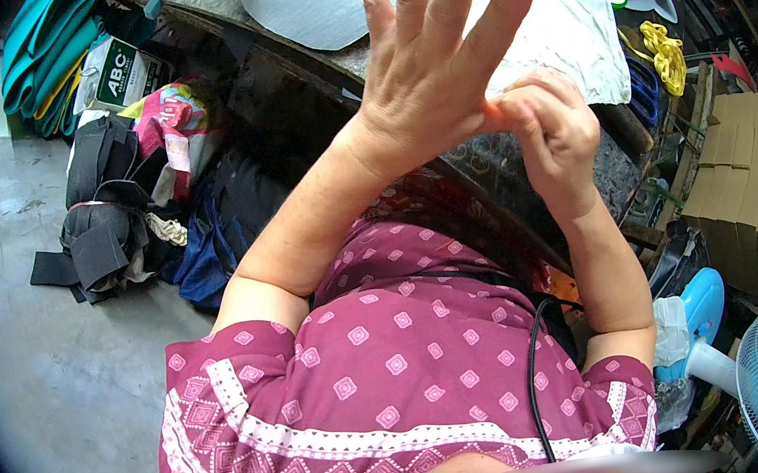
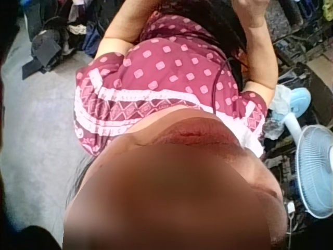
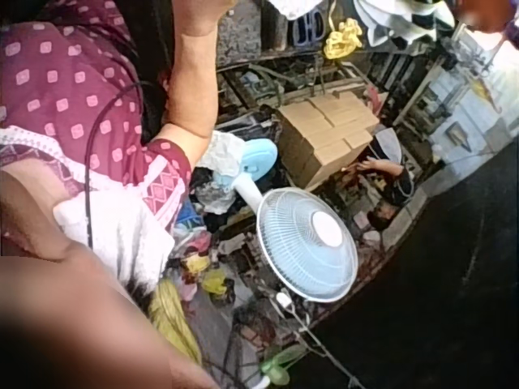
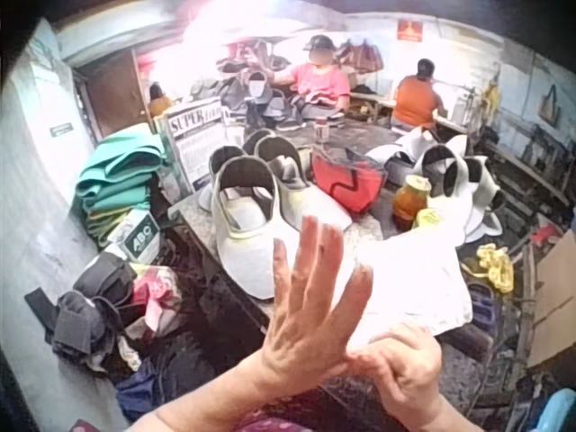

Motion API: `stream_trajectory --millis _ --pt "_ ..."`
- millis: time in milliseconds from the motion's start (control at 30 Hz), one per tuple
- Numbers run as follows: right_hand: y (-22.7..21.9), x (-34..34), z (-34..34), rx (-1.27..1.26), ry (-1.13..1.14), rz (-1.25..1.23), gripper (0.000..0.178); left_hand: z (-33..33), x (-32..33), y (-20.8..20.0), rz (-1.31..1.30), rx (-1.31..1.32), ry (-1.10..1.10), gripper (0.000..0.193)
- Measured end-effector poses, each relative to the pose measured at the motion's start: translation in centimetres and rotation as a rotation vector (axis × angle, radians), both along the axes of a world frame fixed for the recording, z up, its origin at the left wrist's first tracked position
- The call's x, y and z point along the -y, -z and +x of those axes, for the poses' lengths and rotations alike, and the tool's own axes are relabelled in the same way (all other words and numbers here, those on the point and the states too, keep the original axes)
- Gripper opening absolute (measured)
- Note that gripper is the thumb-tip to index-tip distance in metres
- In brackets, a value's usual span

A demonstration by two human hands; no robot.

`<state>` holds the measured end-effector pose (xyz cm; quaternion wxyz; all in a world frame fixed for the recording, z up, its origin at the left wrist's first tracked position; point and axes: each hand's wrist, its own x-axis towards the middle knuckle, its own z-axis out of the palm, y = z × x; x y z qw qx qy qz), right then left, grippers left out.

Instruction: The person handles white slip-on sandals and a cardboard box, then uses a small tool to work on the sole of a sandal. They also handle a pink fabric piece and a small jar, placing items on a cluttered workbench.

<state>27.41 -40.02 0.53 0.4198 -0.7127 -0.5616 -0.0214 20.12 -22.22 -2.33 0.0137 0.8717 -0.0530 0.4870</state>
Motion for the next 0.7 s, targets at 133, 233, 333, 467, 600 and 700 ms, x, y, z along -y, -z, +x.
stream_trajectory --millis 133,233,333,467,600,700 --pt "0.7 -0.1 0.8 -0.416 0.101 0.227 0.021 -1.3 1.0 -1.5 -0.161 -0.129 -0.052 0.107" --pt "0.7 -0.2 1.2 -0.432 0.096 0.249 0.020 -1.1 0.7 -2.1 -0.262 -0.066 -0.036 0.115" --pt "0.4 -0.2 1.1 -0.187 0.022 0.069 0.030 -0.9 -0.7 -1.9 -0.163 -0.018 -0.098 0.121" --pt "0.4 -0.7 0.7 -0.014 0.025 0.092 0.029 -0.9 -2.8 -0.8 -0.146 0.011 -0.168 0.129" --pt "0.5 -1.0 0.9 0.031 0.036 0.121 0.018 -1.2 -3.0 -0.1 -0.146 -0.030 -0.202 0.135" --pt "0.4 -0.6 0.8 0.239 0.118 0.003 0.010 -1.2 -2.0 -0.3 -0.147 -0.046 -0.190 0.136"
